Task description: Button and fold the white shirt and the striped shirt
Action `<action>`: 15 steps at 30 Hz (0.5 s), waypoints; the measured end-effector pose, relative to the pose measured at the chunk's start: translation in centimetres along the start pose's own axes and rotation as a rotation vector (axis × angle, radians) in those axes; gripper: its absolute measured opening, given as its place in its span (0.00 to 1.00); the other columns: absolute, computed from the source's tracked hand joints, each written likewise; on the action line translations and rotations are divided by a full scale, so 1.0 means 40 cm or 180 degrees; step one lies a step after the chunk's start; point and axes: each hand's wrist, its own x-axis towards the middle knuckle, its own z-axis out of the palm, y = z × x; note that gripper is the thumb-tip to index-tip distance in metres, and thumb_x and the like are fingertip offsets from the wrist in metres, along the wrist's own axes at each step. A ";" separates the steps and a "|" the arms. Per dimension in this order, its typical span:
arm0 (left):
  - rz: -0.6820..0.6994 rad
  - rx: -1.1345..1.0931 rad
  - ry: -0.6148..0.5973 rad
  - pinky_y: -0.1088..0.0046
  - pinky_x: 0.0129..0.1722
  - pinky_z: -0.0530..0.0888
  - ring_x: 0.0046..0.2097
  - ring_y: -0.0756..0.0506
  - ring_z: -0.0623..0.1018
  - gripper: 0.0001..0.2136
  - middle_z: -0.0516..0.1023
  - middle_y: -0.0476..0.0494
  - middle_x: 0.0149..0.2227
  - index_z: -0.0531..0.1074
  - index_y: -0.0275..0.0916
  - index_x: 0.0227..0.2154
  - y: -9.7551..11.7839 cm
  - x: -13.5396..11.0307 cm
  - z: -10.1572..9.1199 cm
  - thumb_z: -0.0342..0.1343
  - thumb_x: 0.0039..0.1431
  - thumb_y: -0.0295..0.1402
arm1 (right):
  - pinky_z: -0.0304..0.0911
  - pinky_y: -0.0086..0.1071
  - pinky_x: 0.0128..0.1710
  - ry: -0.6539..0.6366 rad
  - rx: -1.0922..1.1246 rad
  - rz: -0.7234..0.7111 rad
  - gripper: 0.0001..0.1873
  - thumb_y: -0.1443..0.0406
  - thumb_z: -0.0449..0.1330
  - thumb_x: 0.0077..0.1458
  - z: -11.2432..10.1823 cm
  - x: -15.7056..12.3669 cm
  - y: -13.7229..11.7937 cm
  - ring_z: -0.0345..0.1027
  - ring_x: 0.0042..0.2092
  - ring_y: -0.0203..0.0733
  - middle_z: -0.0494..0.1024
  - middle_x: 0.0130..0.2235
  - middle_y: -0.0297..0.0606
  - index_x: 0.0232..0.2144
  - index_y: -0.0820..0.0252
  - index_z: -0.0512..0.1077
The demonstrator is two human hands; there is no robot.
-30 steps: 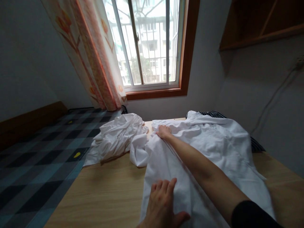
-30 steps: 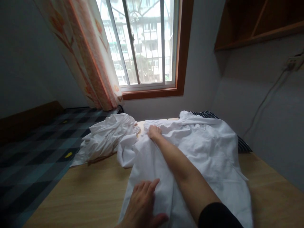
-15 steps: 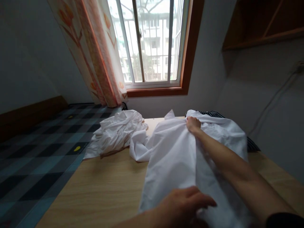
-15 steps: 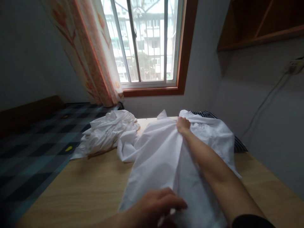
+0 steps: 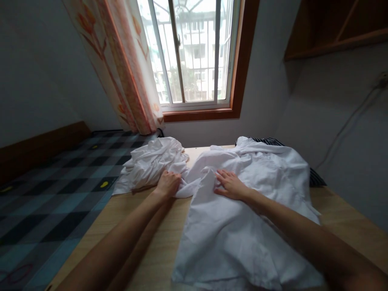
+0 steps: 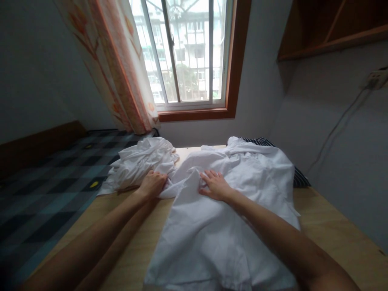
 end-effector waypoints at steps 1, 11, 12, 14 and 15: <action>0.0043 -0.0021 -0.0111 0.60 0.49 0.66 0.44 0.37 0.77 0.12 0.79 0.32 0.36 0.76 0.33 0.36 0.006 -0.001 0.003 0.45 0.61 0.24 | 0.43 0.52 0.63 -0.0042 0.0032 0.0032 0.37 0.48 0.53 0.59 0.015 -0.006 -0.002 0.45 0.67 0.57 0.55 0.67 0.49 0.65 0.58 0.55; -0.1270 0.0022 -0.0185 0.63 0.37 0.70 0.42 0.32 0.79 0.19 0.78 0.26 0.39 0.75 0.30 0.38 -0.027 -0.039 -0.060 0.51 0.61 0.44 | 0.42 0.50 0.64 0.0171 0.0078 0.0124 0.35 0.47 0.50 0.62 0.050 -0.025 0.013 0.47 0.67 0.53 0.58 0.66 0.46 0.64 0.57 0.57; -0.1198 -0.0011 -0.0313 0.64 0.37 0.70 0.42 0.33 0.79 0.17 0.79 0.27 0.39 0.76 0.31 0.36 -0.030 -0.040 -0.058 0.52 0.61 0.41 | 0.42 0.50 0.64 0.0185 0.0081 0.0122 0.35 0.47 0.49 0.62 0.050 -0.026 0.013 0.47 0.67 0.53 0.58 0.66 0.46 0.64 0.57 0.57; -0.1087 -0.0272 -0.0319 0.67 0.37 0.70 0.41 0.37 0.79 0.14 0.80 0.32 0.39 0.77 0.34 0.34 -0.034 -0.033 -0.055 0.51 0.61 0.38 | 0.42 0.50 0.64 0.0210 0.0086 0.0128 0.34 0.47 0.49 0.62 0.052 -0.027 0.012 0.48 0.67 0.53 0.59 0.66 0.47 0.64 0.57 0.58; -0.1078 -0.0517 -0.0161 0.69 0.36 0.69 0.40 0.39 0.79 0.13 0.80 0.35 0.37 0.77 0.36 0.33 -0.036 -0.025 -0.057 0.49 0.62 0.37 | 0.43 0.50 0.64 0.0219 0.0089 0.0131 0.34 0.47 0.49 0.62 0.053 -0.027 0.012 0.48 0.67 0.53 0.59 0.65 0.47 0.64 0.57 0.58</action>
